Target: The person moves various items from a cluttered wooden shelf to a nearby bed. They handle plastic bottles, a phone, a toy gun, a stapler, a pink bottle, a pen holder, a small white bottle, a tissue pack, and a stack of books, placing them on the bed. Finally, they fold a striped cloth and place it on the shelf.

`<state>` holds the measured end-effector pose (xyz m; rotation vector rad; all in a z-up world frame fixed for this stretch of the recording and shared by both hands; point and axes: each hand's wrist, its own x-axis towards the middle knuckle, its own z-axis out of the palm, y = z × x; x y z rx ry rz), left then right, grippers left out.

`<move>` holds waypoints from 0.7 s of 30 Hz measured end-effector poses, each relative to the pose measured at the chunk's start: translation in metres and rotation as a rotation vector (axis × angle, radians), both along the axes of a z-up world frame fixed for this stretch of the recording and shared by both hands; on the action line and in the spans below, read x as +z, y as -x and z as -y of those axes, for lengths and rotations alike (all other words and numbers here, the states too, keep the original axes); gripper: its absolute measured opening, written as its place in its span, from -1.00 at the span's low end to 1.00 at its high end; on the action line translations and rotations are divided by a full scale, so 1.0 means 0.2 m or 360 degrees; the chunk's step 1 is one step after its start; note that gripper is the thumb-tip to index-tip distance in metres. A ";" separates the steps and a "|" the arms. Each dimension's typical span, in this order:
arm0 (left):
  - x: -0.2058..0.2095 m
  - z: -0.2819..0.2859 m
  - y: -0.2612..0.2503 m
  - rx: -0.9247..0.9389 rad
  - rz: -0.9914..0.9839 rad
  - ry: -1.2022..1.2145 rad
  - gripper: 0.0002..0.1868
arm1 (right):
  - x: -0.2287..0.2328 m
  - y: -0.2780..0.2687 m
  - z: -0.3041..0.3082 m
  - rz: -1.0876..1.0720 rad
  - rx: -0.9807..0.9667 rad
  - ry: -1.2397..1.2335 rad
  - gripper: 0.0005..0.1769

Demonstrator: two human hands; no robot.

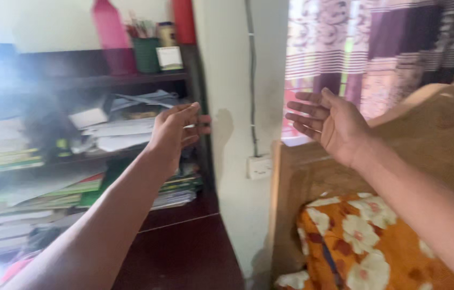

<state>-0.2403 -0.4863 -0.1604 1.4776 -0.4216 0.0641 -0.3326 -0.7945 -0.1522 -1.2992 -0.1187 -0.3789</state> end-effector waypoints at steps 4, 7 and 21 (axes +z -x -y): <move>0.09 -0.67 -0.04 0.0281 0.0026 0.0018 -0.46 | 0.14 -0.25 -0.50 0.0140 0.0253 0.0217 -0.51; 0.11 -1.14 -0.04 0.0475 0.0042 -0.0028 -0.47 | 0.23 -0.40 -0.86 0.0218 0.0381 0.0331 -0.54; 0.09 -2.42 -0.17 0.0771 0.0132 0.0115 -0.36 | 0.31 -0.96 -2.16 0.0333 0.0835 0.0299 -0.60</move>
